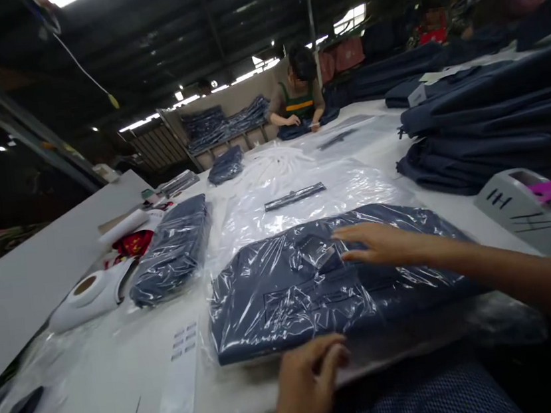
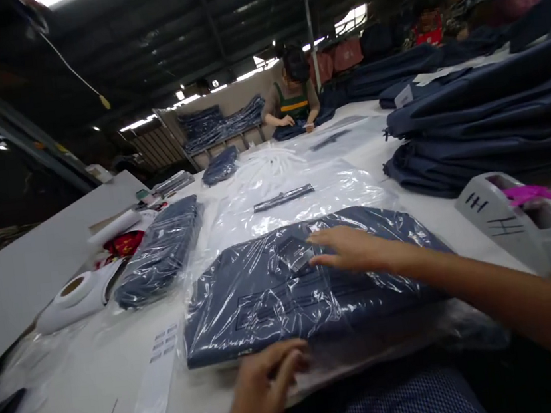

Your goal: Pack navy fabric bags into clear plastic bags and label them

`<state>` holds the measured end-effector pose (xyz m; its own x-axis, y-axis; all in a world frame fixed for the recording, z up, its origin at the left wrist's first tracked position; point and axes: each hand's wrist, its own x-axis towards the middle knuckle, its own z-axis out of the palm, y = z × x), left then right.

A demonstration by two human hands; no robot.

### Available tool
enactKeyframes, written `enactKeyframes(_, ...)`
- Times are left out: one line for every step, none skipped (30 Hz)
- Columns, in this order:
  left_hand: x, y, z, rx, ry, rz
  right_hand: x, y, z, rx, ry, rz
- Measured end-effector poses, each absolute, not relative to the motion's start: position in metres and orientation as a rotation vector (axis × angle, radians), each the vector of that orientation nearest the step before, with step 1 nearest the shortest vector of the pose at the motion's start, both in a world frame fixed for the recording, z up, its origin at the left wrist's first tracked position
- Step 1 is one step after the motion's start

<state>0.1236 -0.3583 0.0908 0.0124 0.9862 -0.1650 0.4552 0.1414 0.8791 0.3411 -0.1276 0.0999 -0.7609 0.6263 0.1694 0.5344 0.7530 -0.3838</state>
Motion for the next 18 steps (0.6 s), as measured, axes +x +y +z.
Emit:
enactKeyframes(0.103, -0.353, 0.097, 1.645, 1.758, 0.894, 0.360, -0.147, 0.093, -0.947, -2.645, 0.336)
enactKeyframes(0.082, -0.346, 0.100, 1.828, 1.936, 0.958, 0.379, -0.163, 0.085, -0.997, -2.629, 0.226)
enactKeyframes(0.063, -0.339, 0.099, 2.000, 2.082, 0.959, 0.397, -0.176, 0.077, -1.055, -2.605, 0.123)
enactKeyframes(0.045, -0.333, 0.093, 2.154, 2.174, 0.900, 0.414, -0.187, 0.068, -1.122, -2.574, 0.031)
enactKeyframes(0.030, -0.329, 0.083, 2.259, 2.232, 0.818, 0.428, -0.194, 0.058, -1.183, -2.545, -0.043)
enactKeyframes(0.017, -0.326, 0.071, 2.322, 2.268, 0.742, 0.441, -0.199, 0.048, -1.235, -2.514, -0.099)
enactKeyframes(0.008, -0.324, 0.057, 2.351, 2.288, 0.686, 0.451, -0.202, 0.038, -1.274, -2.484, -0.140)
enactKeyframes(0.003, -0.325, 0.043, 2.356, 2.306, 0.663, 0.459, -0.204, 0.029, -1.295, -2.456, -0.167)
enactKeyframes(0.000, -0.326, 0.030, 2.352, 2.321, 0.668, 0.465, -0.206, 0.020, -1.296, -2.429, -0.185)
enactKeyframes(-0.002, -0.328, 0.020, 2.350, 2.329, 0.692, 0.469, -0.207, 0.012, -1.285, -2.398, -0.196)
enactKeyframes(-0.001, -0.331, 0.013, 2.349, 2.332, 0.731, 0.472, -0.208, 0.006, -1.263, -2.364, -0.203)
enactKeyframes(0.000, -0.334, 0.010, 2.347, 2.332, 0.771, 0.473, -0.209, 0.003, -1.237, -2.333, -0.206)
enactKeyframes(0.001, -0.336, 0.010, 2.349, 2.326, 0.809, 0.474, -0.211, 0.002, -1.212, -2.311, -0.203)
enactKeyframes(0.003, -0.339, 0.012, 2.359, 2.313, 0.836, 0.474, -0.213, 0.004, -1.191, -2.297, -0.199)
enactKeyframes(0.004, -0.341, 0.017, 2.377, 2.297, 0.853, 0.474, -0.217, 0.008, -1.171, -2.294, -0.196)
enactKeyframes(0.007, -0.344, 0.023, 2.409, 2.272, 0.854, 0.473, -0.221, 0.014, -1.149, -2.307, -0.191)
enactKeyframes(0.010, -0.347, 0.029, 2.464, 2.223, 0.839, 0.471, -0.226, 0.022, -1.117, -2.338, -0.187)
enactKeyframes(0.014, -0.350, 0.035, 2.541, 2.147, 0.805, 0.468, -0.232, 0.029, -1.071, -2.386, -0.180)
